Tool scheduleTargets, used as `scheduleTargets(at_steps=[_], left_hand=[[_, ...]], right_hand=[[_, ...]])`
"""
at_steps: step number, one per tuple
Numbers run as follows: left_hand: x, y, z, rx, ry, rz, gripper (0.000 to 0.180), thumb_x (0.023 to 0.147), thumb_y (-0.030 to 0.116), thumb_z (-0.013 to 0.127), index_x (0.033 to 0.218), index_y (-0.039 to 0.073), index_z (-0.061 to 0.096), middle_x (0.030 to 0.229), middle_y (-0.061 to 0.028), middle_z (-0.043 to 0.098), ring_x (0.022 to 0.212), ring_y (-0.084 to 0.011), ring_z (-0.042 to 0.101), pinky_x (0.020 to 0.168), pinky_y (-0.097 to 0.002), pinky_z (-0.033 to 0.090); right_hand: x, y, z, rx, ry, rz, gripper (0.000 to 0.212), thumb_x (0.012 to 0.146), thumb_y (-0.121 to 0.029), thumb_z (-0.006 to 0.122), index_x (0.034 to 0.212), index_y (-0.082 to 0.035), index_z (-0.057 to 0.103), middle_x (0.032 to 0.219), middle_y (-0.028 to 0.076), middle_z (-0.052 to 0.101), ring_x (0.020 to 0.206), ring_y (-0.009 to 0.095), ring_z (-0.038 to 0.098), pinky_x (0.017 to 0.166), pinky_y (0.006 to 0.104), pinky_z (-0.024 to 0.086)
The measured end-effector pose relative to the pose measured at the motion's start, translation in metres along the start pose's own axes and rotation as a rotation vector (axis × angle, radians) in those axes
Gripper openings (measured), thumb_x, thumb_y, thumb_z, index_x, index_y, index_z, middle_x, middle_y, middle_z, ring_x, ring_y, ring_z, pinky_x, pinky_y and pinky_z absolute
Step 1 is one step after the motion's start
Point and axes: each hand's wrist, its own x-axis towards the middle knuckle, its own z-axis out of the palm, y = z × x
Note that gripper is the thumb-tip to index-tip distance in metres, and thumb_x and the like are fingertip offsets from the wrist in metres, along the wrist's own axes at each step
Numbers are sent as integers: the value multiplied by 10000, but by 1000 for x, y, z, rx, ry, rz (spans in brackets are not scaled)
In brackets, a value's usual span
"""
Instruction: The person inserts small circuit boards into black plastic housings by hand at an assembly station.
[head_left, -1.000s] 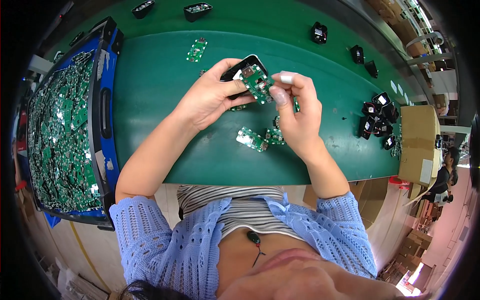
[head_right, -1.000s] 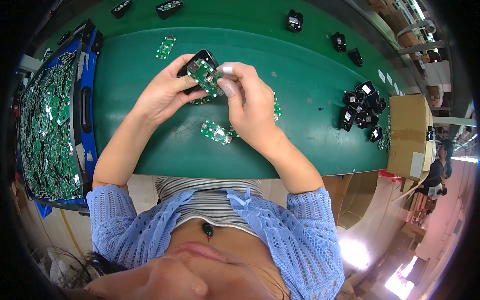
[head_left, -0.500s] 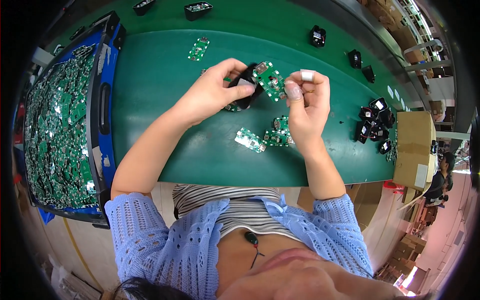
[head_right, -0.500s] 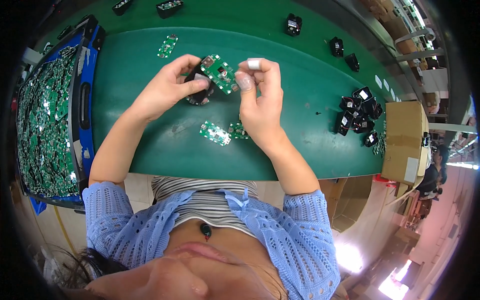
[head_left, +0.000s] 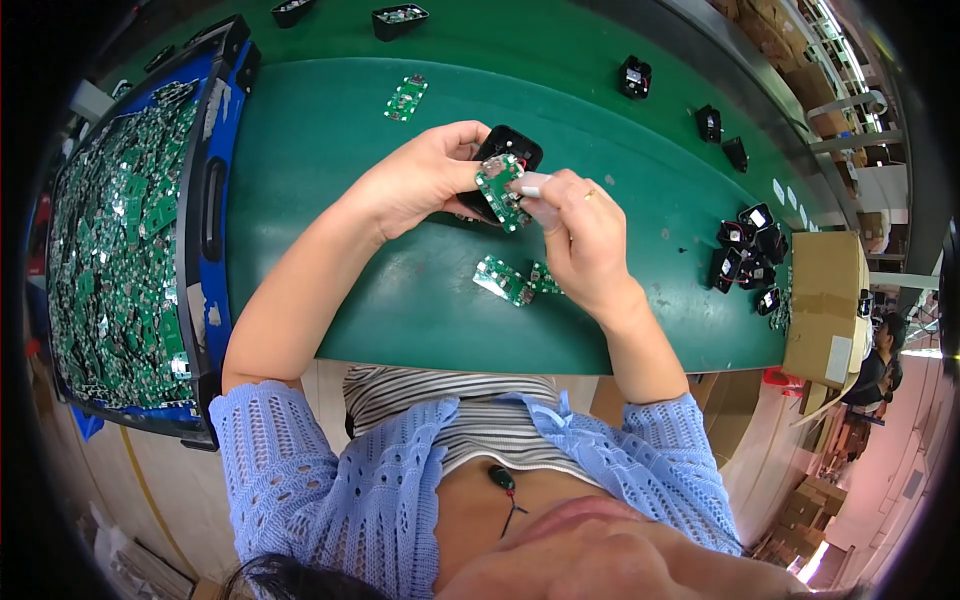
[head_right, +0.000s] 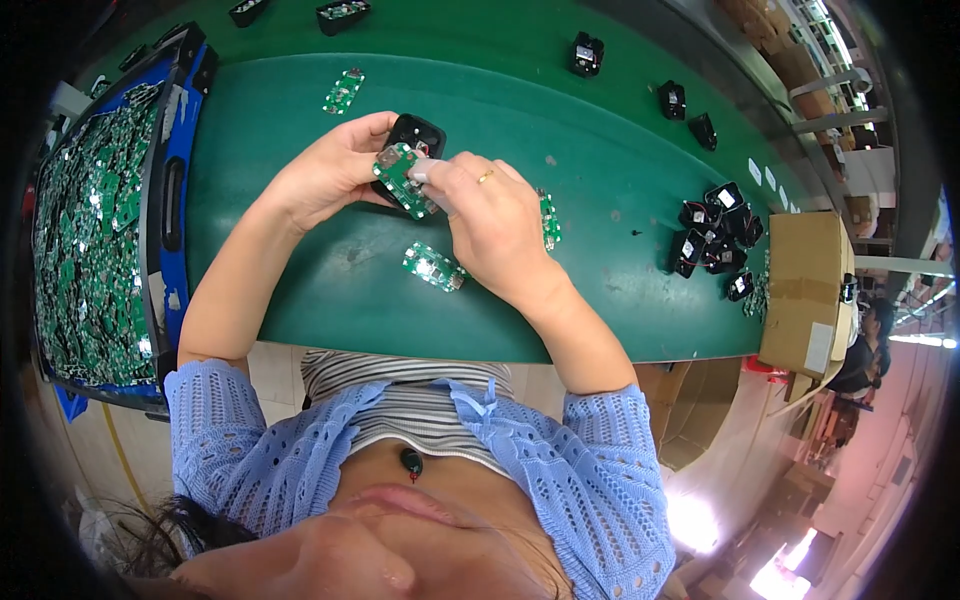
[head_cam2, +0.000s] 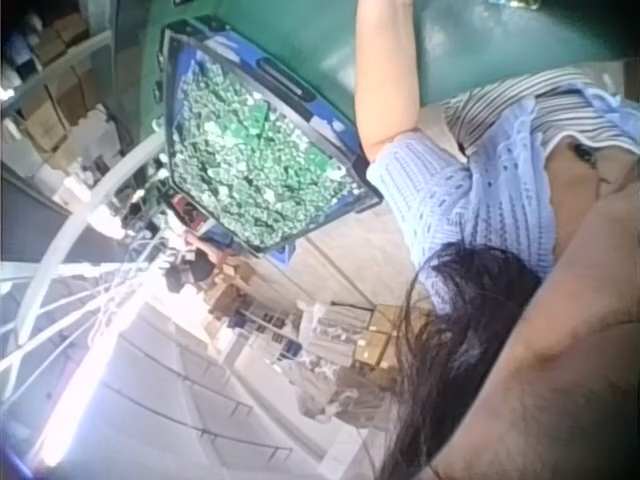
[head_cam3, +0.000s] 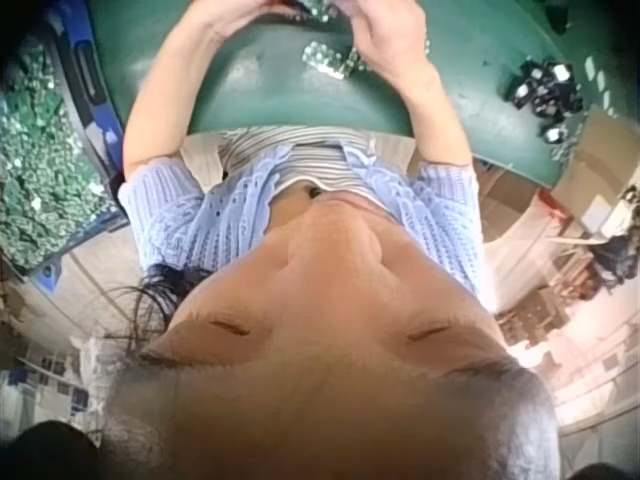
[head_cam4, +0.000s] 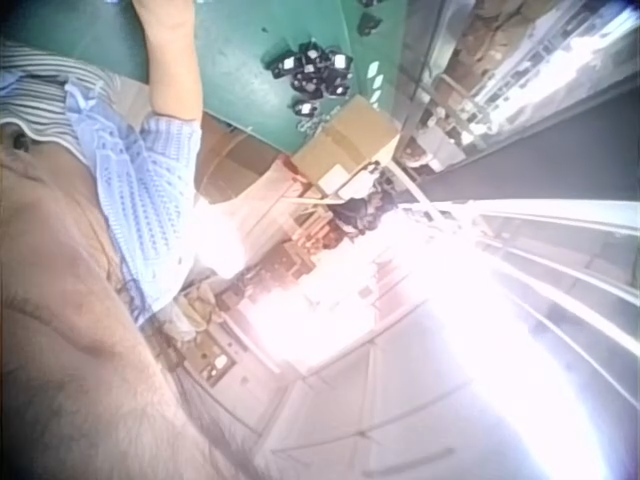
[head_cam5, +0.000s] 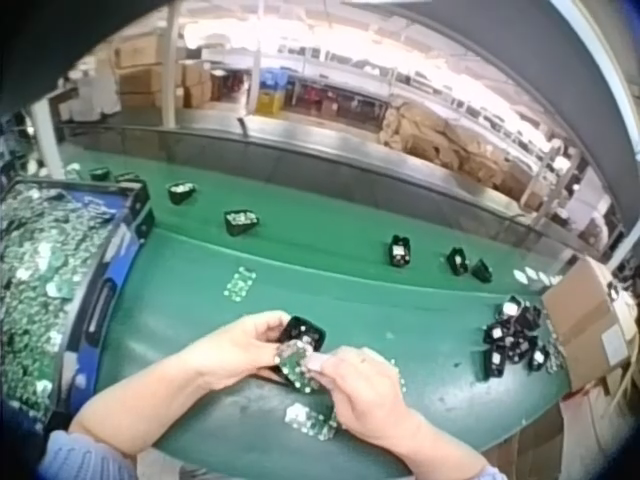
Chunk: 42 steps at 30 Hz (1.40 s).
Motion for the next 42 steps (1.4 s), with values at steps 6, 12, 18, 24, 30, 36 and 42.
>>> scheduleTargets(at_steps=[6,12,18,24,30,36,42], left_hand=[[-1,-6,2,201,165,136,258,816,187,616,980,27,498,919,-36,546,839,-120,582,701,-274,533],[-3,-3,12,-4,107,93,258,873,162,536,1063,-7,490,964,-77,551,884,-148,583,772,-296,519],[-5,2,10,156,86,121,363,879,129,519,1212,-2,458,1021,-78,569,878,-136,586,780,-269,501],[-3,-6,12,704,249,240,350,812,50,551,1162,54,547,947,-50,582,797,-108,558,728,-231,464],[1,-17,13,676,243,489,332,791,72,584,1123,64,573,864,-67,576,725,-149,553,669,-279,463],[-2,0,8,-125,-29,-54,349,855,208,587,1131,7,520,963,-35,589,852,-99,579,746,-248,501],[-4,-4,14,-1,52,42,325,826,167,620,1099,15,531,932,-23,589,795,-90,582,688,-230,506]], right_hand=[[5,11,9,60,97,-75,210,690,16,641,887,-44,596,786,84,594,681,232,573,587,316,463],[3,21,10,174,234,-4,185,710,53,635,879,-12,594,820,107,612,727,225,592,613,292,485],[-4,31,9,429,359,207,109,769,53,601,859,-6,582,815,112,619,731,189,595,639,268,486],[2,34,6,6,399,-5,184,678,72,625,830,-26,594,767,74,599,686,194,558,609,262,476],[3,8,18,-136,276,-271,344,508,52,664,814,-103,644,776,13,576,721,207,524,625,298,445],[1,6,10,-180,295,-310,368,491,37,668,818,-131,657,798,2,561,769,195,520,617,286,440],[1,5,12,-268,306,-372,285,523,-52,668,802,-101,630,797,11,554,725,185,540,557,308,422]])
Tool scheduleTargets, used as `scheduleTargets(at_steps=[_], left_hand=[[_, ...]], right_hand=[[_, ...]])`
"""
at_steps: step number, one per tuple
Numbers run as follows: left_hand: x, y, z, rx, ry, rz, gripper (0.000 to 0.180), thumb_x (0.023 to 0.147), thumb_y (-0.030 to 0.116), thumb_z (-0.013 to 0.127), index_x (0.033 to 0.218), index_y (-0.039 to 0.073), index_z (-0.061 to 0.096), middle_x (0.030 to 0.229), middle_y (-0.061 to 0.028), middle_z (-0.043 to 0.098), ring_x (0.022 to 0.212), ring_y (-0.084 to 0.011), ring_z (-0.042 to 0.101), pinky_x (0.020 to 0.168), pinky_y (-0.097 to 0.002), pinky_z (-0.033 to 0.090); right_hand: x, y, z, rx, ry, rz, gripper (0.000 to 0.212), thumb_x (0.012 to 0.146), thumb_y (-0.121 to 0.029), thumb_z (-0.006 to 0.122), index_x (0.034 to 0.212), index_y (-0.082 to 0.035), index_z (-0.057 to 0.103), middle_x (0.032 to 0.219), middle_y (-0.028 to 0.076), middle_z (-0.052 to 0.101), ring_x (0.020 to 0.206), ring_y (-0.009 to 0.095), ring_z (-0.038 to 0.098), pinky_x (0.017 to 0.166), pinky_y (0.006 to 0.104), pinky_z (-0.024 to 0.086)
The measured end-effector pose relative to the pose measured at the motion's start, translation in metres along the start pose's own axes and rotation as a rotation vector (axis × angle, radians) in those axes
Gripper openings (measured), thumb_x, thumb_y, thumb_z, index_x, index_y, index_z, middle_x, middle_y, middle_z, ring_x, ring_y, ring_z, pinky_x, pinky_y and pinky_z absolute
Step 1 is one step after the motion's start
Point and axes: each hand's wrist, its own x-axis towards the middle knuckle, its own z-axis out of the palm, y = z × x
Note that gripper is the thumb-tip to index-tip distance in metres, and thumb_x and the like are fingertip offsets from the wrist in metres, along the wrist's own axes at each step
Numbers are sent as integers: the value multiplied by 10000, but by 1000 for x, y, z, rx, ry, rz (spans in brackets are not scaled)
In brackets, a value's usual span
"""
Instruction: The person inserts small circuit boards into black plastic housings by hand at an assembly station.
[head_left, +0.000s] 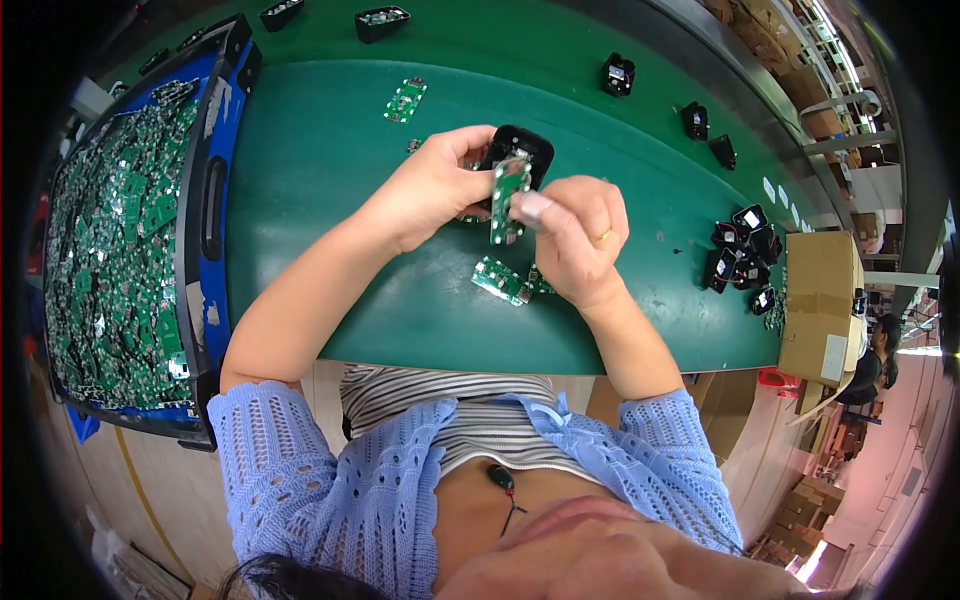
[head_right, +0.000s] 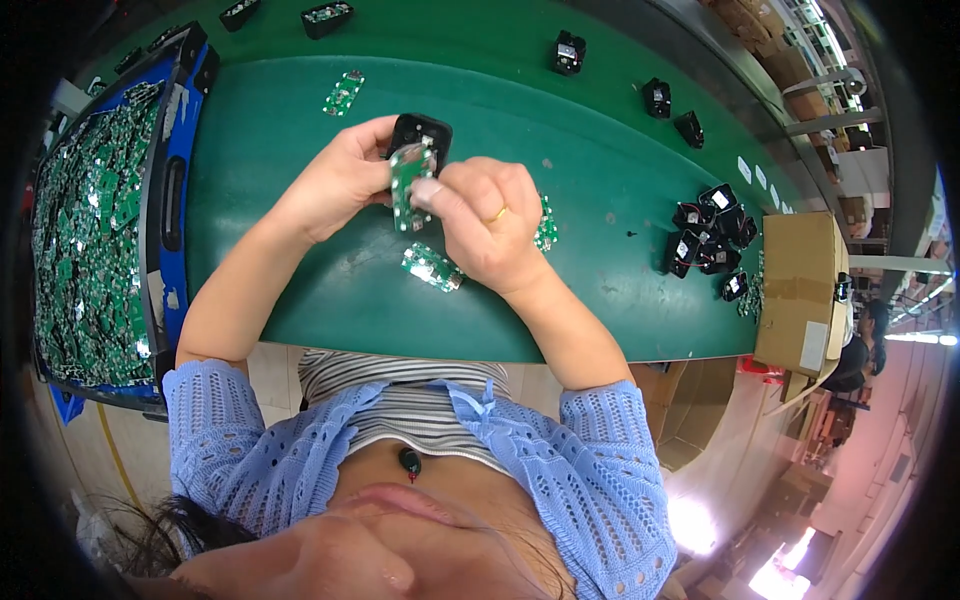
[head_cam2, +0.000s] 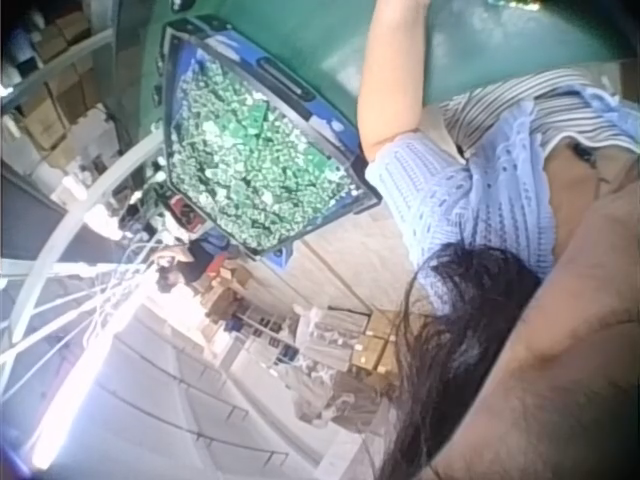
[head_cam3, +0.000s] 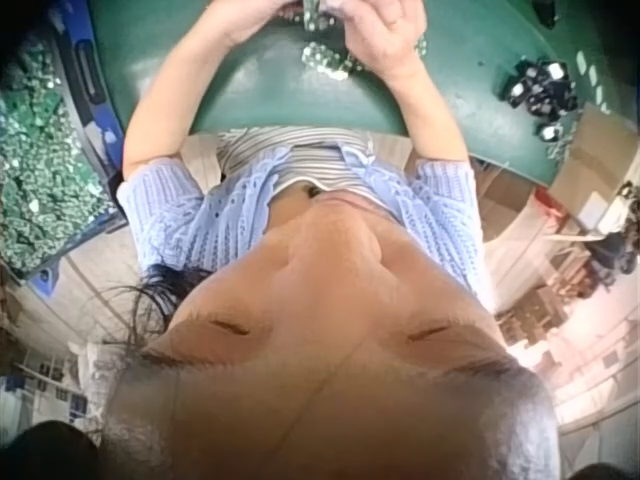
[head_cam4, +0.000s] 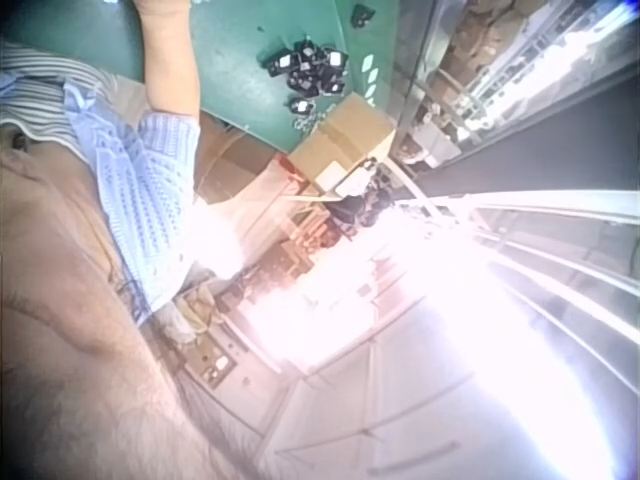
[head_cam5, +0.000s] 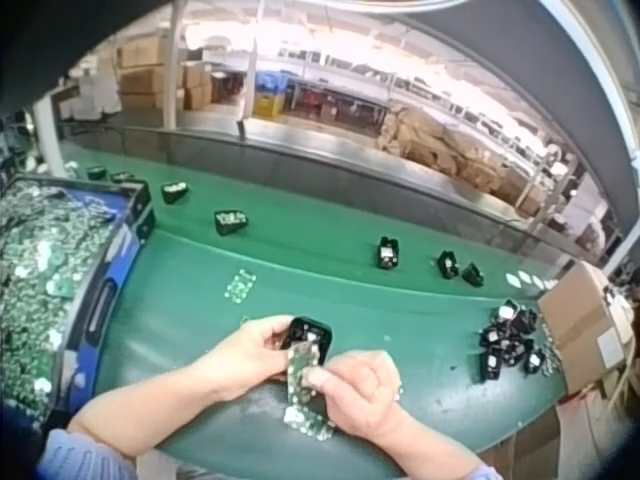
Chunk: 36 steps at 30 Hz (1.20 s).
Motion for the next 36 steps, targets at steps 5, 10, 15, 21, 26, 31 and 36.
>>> scheduleTargets(at_steps=[5,10,15,21,26,31,36], left_hand=[[-5,0,16,141,182,129,319,885,162,527,1177,34,502,1006,-3,580,838,-72,557,682,-208,483],[-6,0,8,43,26,90,345,913,173,473,1219,15,466,1067,-37,557,923,-110,553,722,-247,509],[-6,-2,11,-4,-48,154,400,906,182,491,1231,-41,422,1086,-105,536,970,-177,554,850,-339,512],[-4,-8,17,93,45,206,396,903,163,495,1232,-43,416,1050,-104,545,967,-175,556,831,-325,519],[-4,-7,19,-30,45,189,344,903,155,495,1173,-53,454,1002,-108,550,920,-169,571,808,-321,532],[-5,-9,22,-139,55,156,320,899,155,503,1138,-57,469,973,-115,552,886,-166,580,784,-316,544],[-7,-13,24,-11,69,246,345,899,150,500,1165,-56,427,962,-105,528,884,-167,581,777,-311,546]], right_hand=[[-1,4,7,-65,27,134,231,610,-7,689,813,-57,590,750,41,541,655,196,519,533,288,420],[-2,7,5,-37,110,207,258,574,13,685,803,-46,583,758,49,540,637,200,518,501,292,416],[-1,15,5,-49,71,218,241,594,24,679,805,-44,583,754,53,538,627,199,513,494,283,415],[-1,15,6,-30,44,246,225,605,26,667,802,-42,580,760,55,540,630,202,518,490,288,425],[-2,13,4,-50,35,262,224,601,31,651,803,-33,578,763,57,541,634,204,523,491,294,434],[-2,12,2,-45,-20,282,224,624,84,642,810,-24,582,763,79,546,652,204,524,528,295,439],[-1,14,1,-42,-61,214,231,581,15,589,808,-23,569,776,65,535,639,218,506,508,306,435]])
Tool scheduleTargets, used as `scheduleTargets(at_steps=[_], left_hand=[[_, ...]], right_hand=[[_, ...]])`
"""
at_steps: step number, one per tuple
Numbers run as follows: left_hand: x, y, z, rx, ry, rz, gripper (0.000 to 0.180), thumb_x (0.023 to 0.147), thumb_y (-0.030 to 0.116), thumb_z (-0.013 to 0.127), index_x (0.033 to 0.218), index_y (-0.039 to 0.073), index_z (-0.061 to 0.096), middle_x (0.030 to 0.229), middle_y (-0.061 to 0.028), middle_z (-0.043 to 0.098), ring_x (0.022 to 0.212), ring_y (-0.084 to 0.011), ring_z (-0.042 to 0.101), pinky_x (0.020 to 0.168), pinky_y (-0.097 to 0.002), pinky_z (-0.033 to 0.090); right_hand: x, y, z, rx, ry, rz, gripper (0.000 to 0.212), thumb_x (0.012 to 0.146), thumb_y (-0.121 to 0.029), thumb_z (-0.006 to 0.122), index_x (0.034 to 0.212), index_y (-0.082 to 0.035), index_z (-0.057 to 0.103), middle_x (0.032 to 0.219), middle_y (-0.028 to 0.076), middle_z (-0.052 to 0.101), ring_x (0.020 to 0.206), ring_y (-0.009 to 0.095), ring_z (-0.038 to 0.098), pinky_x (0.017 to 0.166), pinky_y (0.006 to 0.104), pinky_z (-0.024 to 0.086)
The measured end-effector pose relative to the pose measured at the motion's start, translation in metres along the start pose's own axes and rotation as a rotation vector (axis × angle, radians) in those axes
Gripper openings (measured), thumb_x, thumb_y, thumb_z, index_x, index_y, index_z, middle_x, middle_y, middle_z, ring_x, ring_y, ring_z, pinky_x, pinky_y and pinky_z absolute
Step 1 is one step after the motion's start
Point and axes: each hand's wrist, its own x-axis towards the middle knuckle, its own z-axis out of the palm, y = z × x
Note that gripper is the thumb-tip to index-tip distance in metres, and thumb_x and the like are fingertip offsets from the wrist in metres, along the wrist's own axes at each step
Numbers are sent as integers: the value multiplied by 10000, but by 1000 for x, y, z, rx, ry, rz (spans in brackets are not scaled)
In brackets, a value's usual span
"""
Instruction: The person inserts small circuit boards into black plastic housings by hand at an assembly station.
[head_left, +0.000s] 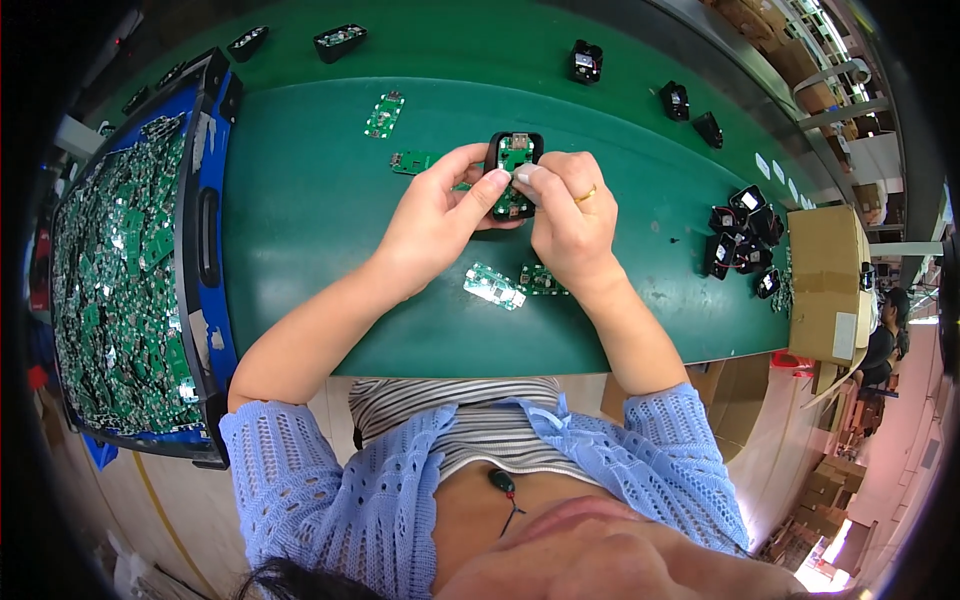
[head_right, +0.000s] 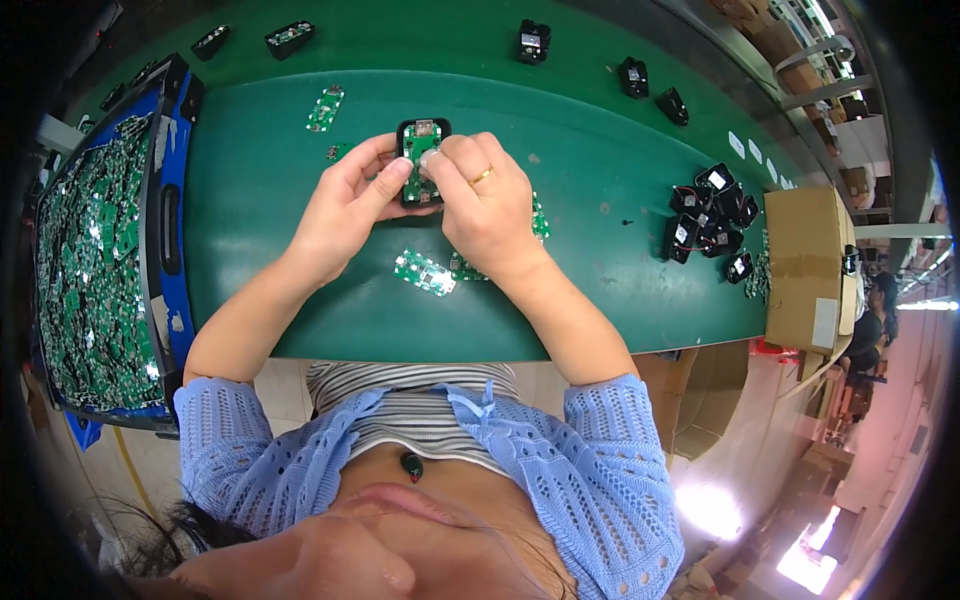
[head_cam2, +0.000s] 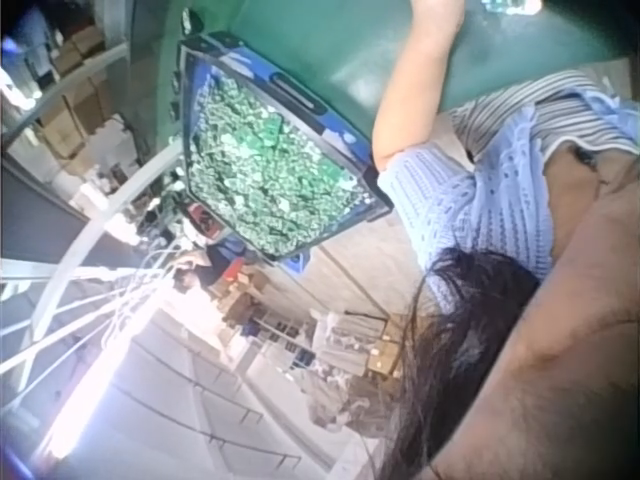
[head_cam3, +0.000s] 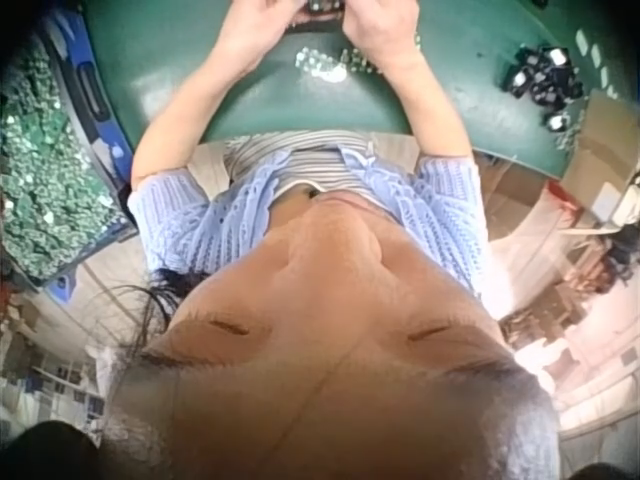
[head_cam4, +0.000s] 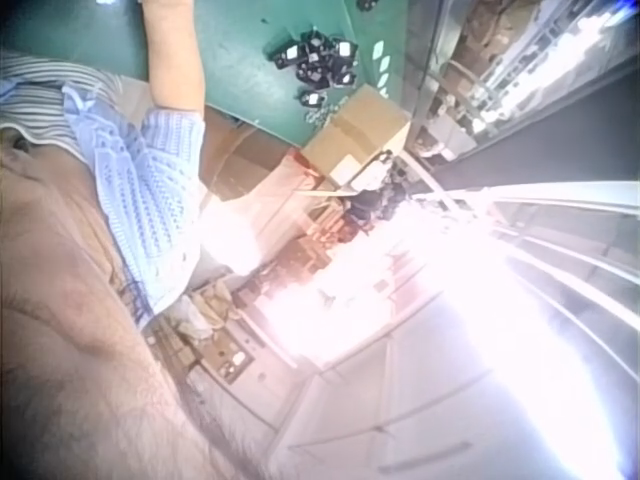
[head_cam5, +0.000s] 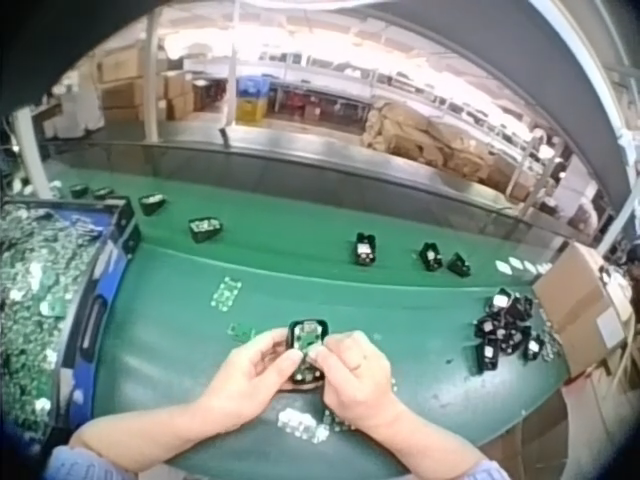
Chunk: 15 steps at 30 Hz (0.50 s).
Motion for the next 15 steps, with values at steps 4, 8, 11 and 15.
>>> scheduleTargets(at_steps=[4,8,11,15], left_hand=[[4,-10,0,34,34,39,344,902,151,493,1163,-57,409,954,-97,516,880,-169,582,761,-316,550],[17,-9,-1,44,86,33,316,904,150,485,1145,-40,408,983,-117,529,880,-170,579,723,-327,558],[31,-2,-4,62,74,20,307,898,149,494,1140,-24,417,986,-131,542,885,-175,578,708,-325,560],[60,5,-13,179,35,-38,241,905,140,477,1107,14,435,1004,-118,582,891,-186,593,714,-326,554]], right_hand=[[0,3,4,1,-55,3,227,634,17,596,857,-21,570,839,89,530,665,222,508,548,308,444],[-2,3,9,344,-61,357,254,738,-20,606,984,-11,543,951,113,517,727,202,528,574,288,451],[6,7,9,859,-82,814,429,812,-98,599,1185,8,416,1072,121,500,842,134,533,686,269,484],[18,29,6,990,-264,915,401,826,-115,579,1185,4,444,1010,93,531,796,117,530,704,260,475]])
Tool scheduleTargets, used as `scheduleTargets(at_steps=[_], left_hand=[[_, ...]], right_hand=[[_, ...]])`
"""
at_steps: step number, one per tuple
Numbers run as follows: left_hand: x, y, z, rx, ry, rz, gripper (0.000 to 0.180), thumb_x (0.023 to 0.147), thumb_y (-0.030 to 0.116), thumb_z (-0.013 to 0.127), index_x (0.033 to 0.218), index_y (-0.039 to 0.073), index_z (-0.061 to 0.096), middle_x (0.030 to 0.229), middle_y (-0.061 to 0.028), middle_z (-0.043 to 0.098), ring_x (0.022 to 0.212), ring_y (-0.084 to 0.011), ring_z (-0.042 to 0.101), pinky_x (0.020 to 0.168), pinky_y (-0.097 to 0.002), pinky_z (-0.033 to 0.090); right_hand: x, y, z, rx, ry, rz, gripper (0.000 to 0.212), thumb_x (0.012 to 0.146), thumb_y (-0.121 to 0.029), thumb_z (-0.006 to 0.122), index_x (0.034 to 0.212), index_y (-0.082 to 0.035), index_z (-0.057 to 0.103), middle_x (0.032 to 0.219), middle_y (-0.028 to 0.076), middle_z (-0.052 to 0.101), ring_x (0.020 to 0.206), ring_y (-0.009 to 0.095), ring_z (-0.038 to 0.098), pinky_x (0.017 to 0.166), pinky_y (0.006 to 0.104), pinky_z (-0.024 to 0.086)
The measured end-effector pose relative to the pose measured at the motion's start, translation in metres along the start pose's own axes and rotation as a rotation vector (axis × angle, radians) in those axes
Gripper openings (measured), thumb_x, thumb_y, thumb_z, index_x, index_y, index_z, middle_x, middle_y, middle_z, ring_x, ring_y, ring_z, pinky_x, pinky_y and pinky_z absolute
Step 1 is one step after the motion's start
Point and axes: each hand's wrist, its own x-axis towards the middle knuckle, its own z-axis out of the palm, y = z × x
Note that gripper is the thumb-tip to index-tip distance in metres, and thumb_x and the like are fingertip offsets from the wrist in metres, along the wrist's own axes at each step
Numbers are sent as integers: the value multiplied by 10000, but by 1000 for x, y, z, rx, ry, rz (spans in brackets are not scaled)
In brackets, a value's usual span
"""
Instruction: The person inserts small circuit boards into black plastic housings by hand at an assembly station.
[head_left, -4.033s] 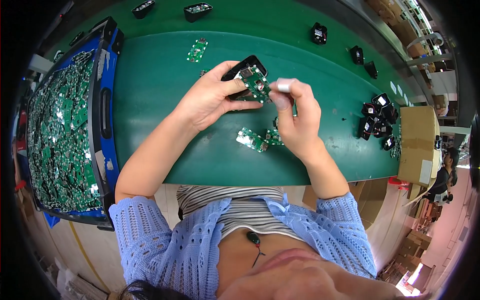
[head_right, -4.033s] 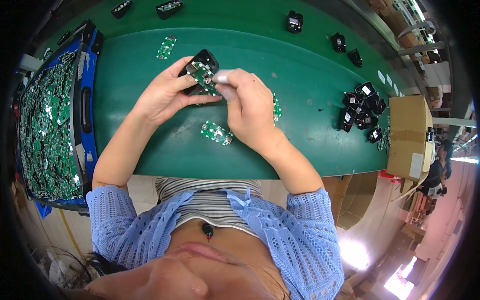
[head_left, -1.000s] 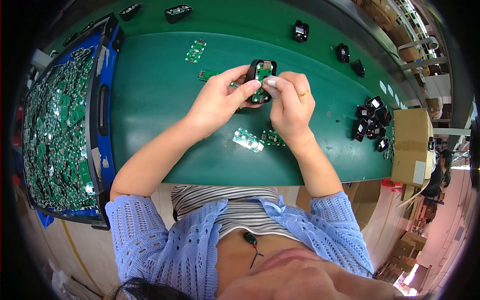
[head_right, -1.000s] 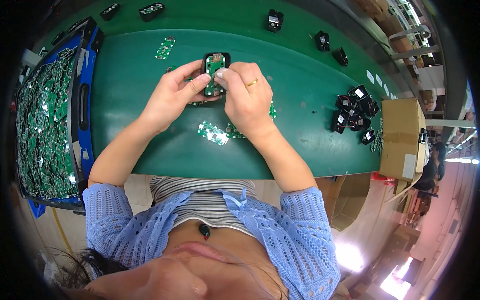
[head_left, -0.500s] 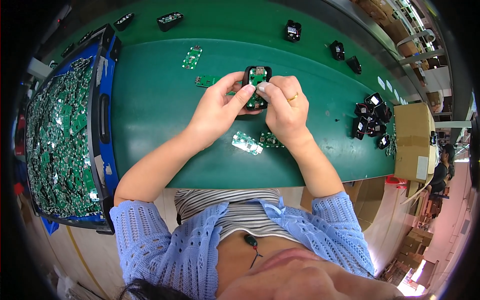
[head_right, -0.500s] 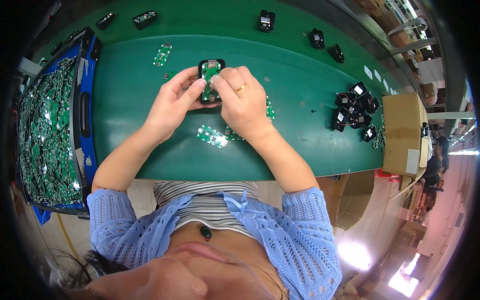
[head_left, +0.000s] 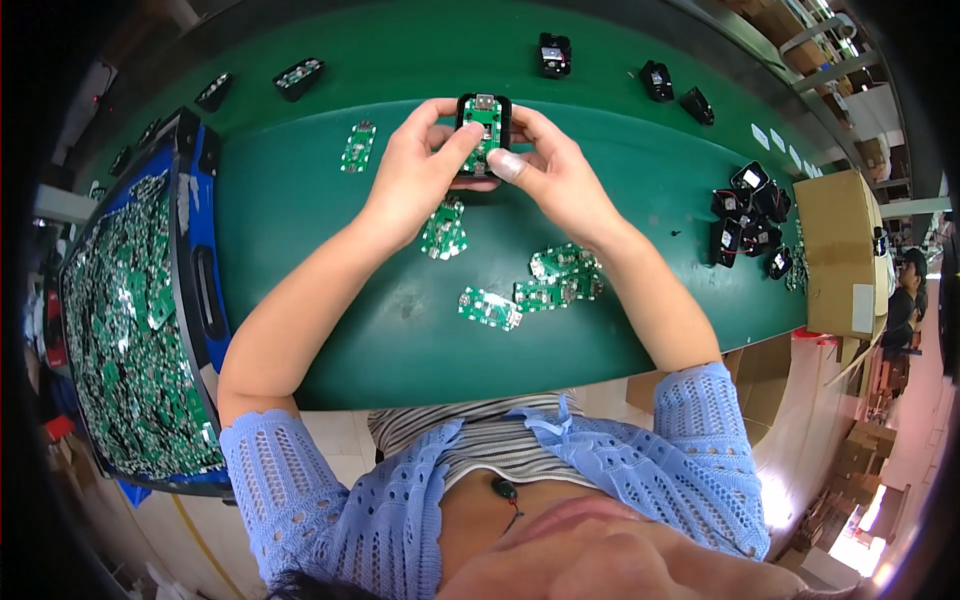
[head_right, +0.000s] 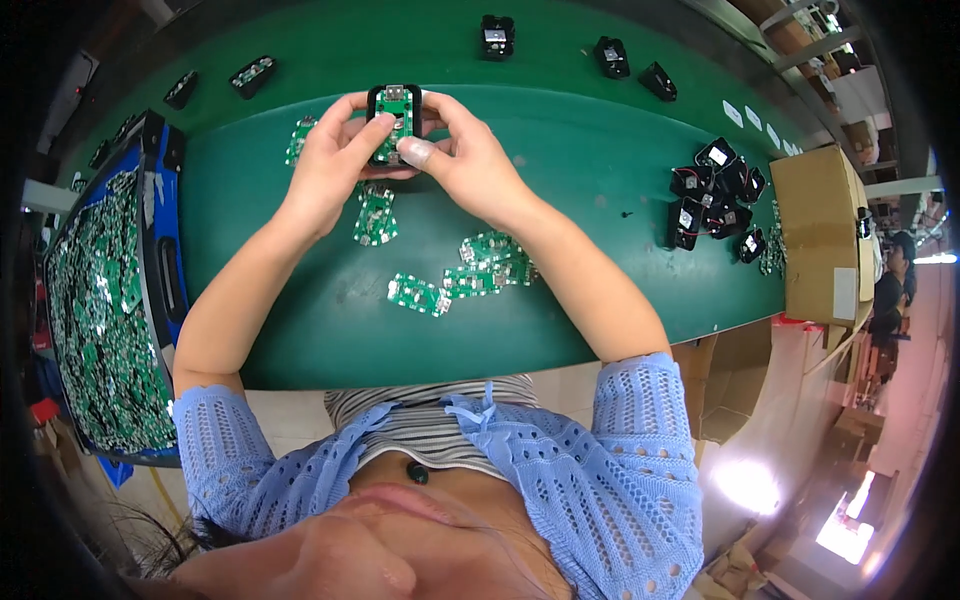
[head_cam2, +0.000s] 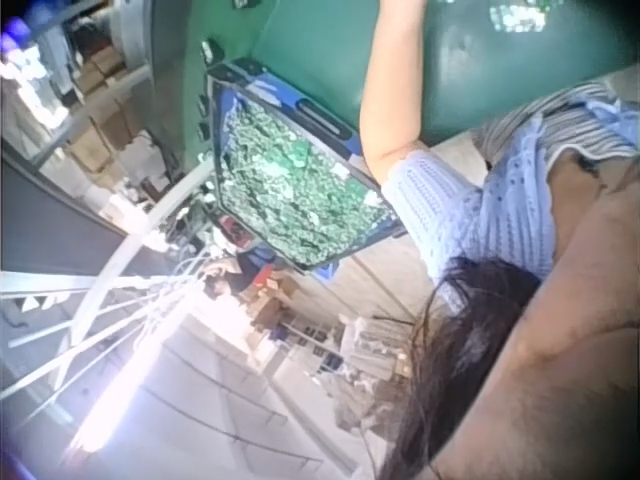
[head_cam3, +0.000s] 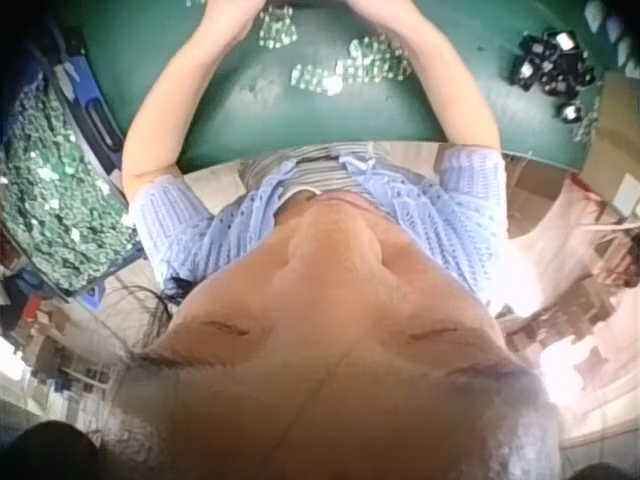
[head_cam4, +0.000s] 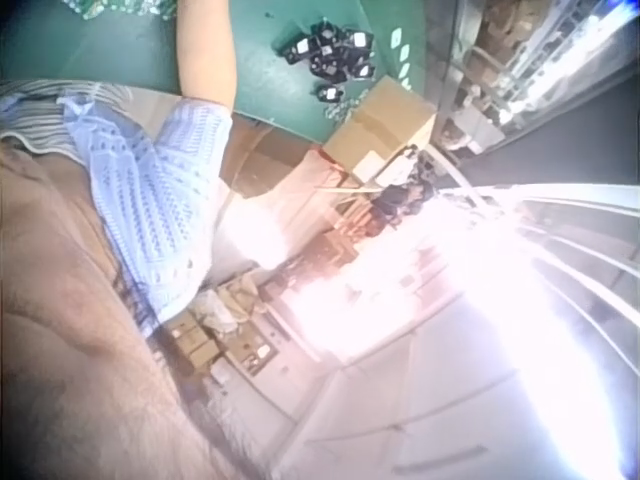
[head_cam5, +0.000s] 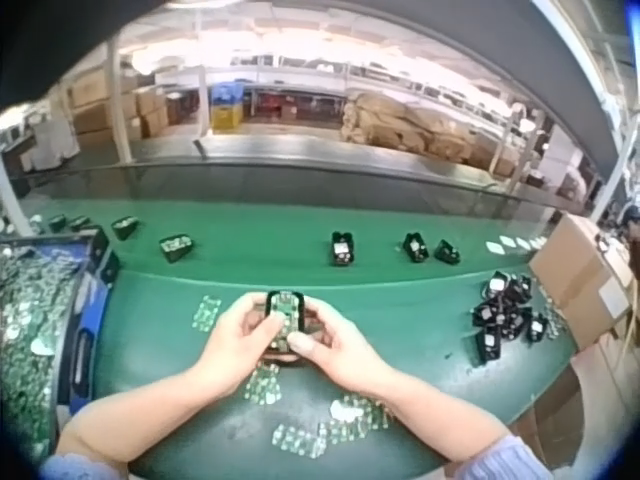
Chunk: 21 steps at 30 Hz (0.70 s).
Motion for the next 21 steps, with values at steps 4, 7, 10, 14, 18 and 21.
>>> scheduleTargets(at_steps=[4,7,10,14,18,21], left_hand=[[34,5,3,56,-23,68,231,904,146,478,1083,6,433,960,-131,591,810,-189,614,634,-287,561],[60,2,7,89,-7,93,238,901,160,488,1068,0,431,947,-137,593,709,-188,625,583,-257,550],[98,-1,-2,134,27,24,284,895,203,500,1070,-15,449,885,-120,608,617,-179,625,535,-221,513],[169,-14,-36,444,198,-99,389,840,235,541,1099,-50,491,765,-118,589,497,-165,595,459,-232,479],[194,-13,-46,1005,330,-213,457,824,383,552,1099,19,534,877,-150,586,726,-220,618,614,-312,500],[178,-6,-27,1415,546,-5,505,815,495,517,1096,77,558,1025,-198,557,979,-315,550,805,-389,461]], right_hand=[[30,10,-18,2,65,-20,354,817,-137,579,1139,-14,499,962,56,537,760,96,495,708,244,435],[49,12,-33,-215,111,-103,365,799,-125,588,1137,-20,501,957,46,540,769,101,487,700,254,428],[81,28,-53,-645,302,-380,432,773,-206,632,1141,-33,487,997,96,546,765,205,519,706,333,434],[115,43,-81,-1288,612,-182,733,706,-484,665,1227,-47,391,1114,169,496,1028,307,491,808,403,422],[125,57,-99,-1077,459,195,661,730,-405,669,1200,-43,376,1045,141,534,939,271,547,781,377,443],[122,62,-108,-814,367,154,456,724,-245,681,1065,-33,463,993,142,562,914,269,566,780,375,453]])
